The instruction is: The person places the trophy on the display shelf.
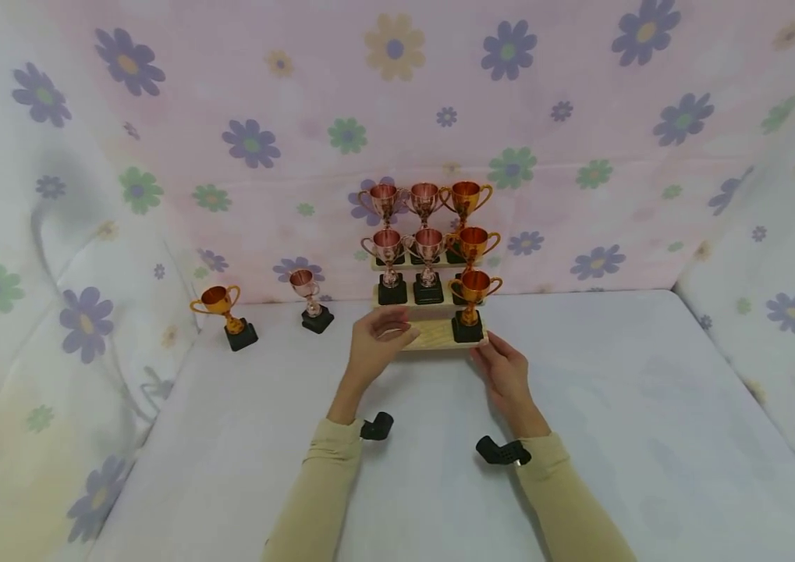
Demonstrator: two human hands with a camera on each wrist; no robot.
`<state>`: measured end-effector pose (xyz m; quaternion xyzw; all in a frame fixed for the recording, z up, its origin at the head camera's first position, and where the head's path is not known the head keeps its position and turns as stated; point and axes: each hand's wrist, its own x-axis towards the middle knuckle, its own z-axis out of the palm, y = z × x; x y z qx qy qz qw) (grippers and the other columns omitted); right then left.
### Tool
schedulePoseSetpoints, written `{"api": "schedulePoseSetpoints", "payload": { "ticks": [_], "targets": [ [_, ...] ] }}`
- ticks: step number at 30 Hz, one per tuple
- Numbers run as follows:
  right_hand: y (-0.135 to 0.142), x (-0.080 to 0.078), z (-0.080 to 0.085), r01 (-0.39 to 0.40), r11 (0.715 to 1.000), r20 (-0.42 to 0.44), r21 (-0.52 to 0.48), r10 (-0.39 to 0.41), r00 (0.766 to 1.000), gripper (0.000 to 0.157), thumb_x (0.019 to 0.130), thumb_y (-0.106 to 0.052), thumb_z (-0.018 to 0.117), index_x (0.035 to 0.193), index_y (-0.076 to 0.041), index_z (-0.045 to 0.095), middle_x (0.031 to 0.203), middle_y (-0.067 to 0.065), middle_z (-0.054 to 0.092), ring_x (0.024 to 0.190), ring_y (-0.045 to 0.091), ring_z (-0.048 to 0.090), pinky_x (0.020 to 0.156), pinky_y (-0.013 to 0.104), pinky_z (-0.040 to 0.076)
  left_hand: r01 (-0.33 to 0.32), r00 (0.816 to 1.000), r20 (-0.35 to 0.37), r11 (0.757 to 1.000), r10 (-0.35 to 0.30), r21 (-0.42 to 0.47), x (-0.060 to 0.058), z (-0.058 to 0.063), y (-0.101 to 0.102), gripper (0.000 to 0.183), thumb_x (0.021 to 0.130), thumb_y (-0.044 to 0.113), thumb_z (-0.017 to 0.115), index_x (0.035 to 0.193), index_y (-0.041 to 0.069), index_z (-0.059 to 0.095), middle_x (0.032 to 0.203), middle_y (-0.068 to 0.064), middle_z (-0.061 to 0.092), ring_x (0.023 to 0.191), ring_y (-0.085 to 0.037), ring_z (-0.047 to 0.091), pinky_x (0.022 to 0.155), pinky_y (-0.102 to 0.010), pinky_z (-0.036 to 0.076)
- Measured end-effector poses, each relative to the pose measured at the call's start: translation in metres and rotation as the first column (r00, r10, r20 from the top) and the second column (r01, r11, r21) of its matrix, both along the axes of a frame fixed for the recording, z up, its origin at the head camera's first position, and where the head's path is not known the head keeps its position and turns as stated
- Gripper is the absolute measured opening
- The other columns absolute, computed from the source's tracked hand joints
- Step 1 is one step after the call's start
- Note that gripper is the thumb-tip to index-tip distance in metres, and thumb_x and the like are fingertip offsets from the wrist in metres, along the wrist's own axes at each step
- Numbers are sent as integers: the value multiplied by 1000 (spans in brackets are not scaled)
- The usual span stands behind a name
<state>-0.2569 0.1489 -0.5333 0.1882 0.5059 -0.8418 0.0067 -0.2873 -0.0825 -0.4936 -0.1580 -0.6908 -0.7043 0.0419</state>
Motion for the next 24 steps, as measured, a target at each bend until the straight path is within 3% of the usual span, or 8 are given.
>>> {"api": "schedulePoseSetpoints", "payload": {
  "ticks": [5,9,12,15,18,21,23,24],
  "targets": [
    [1,-1,0,0,1000,9,1,0,1000,50,106,-7,52,153,2,39,157,16,43,125,20,56,101,25,54,25,999,46,984,-18,-177,4,-4,-54,33,85,0,81,115,-7,69,110,-25,69,96,-19,70,88,-28,61],
    [-1,-1,2,-1,1000,18,-3,1,1000,49,107,-8,51,154,1,38,157,16,42,126,20,55,103,26,53,-86,995,20,968,94,-235,9,-2,-89,28,88,7,80,112,-4,71,108,-19,71,94,-10,69,83,-20,60],
    [0,-1,3,2,1000,18,-8,-2,1000,50,107,-7,50,154,1,38,158,16,41,126,19,56,102,25,53,-186,981,5,953,193,-238,5,-3,-107,29,89,10,80,113,-4,70,106,-15,72,92,-8,68,82,-17,59],
    [1,0,3,7,1000,21,-3,-7,1000,49,107,-7,50,154,1,38,158,16,41,124,19,57,102,25,53,-297,947,64,934,315,-200,-2,-4,-123,33,89,9,80,116,-7,69,106,-16,71,87,-4,67,78,-14,58],
    [0,1,3,8,1000,21,9,-8,1000,49,107,-7,50,154,2,38,157,17,41,123,18,57,102,25,53,-398,883,196,902,427,-170,-10,-5,-135,41,89,9,79,124,-7,65,114,-20,69,86,-3,66,75,-11,57],
    [-1,1,3,6,1000,19,22,-6,1000,49,107,-7,50,153,2,38,157,18,41,124,19,57,102,25,53,-452,818,311,875,484,-172,-17,-3,-143,54,90,12,78,138,-1,57,131,-22,63,99,-9,64,79,-12,56],
    [-2,2,4,7,1000,17,19,-8,1000,48,107,-7,50,153,2,39,157,18,41,125,19,56,102,25,53,-453,800,345,871,491,-190,-23,-1,-147,64,91,14,78,146,2,49,141,-21,56,114,-18,60,90,-19,56],
    [-2,2,4,10,1000,18,15,-11,1000,48,107,-7,50,153,2,39,157,18,41,125,20,56,101,25,54,-445,803,344,874,486,-195,-25,0,-148,68,91,14,77,150,2,45,145,-21,53,122,-23,57,97,-24,55]
  ]
}}
